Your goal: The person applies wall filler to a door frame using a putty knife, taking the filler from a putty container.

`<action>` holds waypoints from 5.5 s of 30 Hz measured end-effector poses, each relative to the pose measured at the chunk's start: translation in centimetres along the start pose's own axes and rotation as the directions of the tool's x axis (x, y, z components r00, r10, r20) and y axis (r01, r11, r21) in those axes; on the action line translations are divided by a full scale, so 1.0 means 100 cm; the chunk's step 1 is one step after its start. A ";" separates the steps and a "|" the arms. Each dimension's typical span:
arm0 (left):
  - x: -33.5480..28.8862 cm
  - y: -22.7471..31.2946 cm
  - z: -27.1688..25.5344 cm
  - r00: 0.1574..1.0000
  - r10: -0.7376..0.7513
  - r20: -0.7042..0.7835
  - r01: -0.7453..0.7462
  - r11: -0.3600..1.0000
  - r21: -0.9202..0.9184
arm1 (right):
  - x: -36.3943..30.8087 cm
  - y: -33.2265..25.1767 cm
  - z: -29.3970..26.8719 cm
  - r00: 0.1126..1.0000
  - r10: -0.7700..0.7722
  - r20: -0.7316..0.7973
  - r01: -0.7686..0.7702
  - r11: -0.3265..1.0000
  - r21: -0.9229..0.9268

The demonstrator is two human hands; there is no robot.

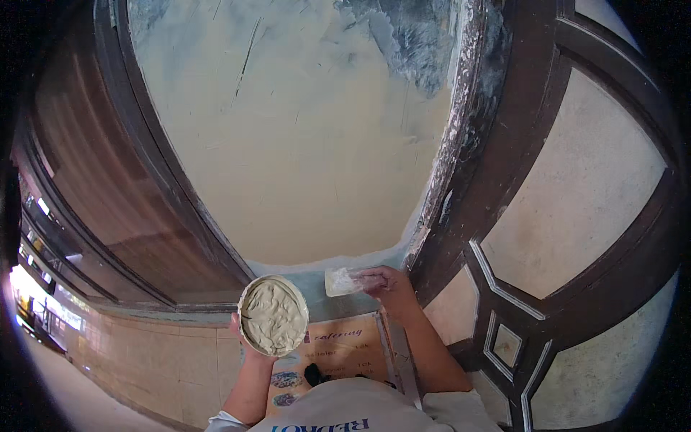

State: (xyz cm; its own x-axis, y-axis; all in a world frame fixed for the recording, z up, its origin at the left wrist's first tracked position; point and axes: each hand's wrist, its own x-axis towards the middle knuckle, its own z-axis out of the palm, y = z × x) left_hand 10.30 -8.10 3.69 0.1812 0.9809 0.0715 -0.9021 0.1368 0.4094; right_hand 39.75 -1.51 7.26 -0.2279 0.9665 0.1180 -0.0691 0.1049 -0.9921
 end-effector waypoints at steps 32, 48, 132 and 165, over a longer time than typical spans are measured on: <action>-0.014 -0.040 0.041 0.993 0.117 0.022 -0.119 0.964 0.239 | -0.034 -0.066 0.018 0.972 -0.163 0.168 0.226 0.840 -0.494; -0.007 -0.034 0.042 0.984 0.141 -0.111 -0.100 0.945 0.312 | -0.035 -0.044 0.054 0.979 -0.203 -0.006 0.195 0.948 -0.253; 0.105 0.057 0.039 0.986 -0.145 -0.079 0.140 0.988 -0.070 | 0.085 -0.023 0.011 0.854 -0.410 -0.321 0.314 0.897 -0.310; 0.098 0.027 0.053 0.984 0.062 -0.169 -0.041 0.991 0.127 | 0.172 -0.160 -0.084 0.759 -0.411 -0.505 0.579 0.780 0.236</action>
State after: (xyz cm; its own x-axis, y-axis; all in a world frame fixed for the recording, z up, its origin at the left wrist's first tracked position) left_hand 11.68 1.17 10.33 0.0558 0.9968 -0.0577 -0.8515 0.0777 0.5186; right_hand 45.12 15.39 24.75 0.3463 0.8089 0.4752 -0.4155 0.5864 -0.6953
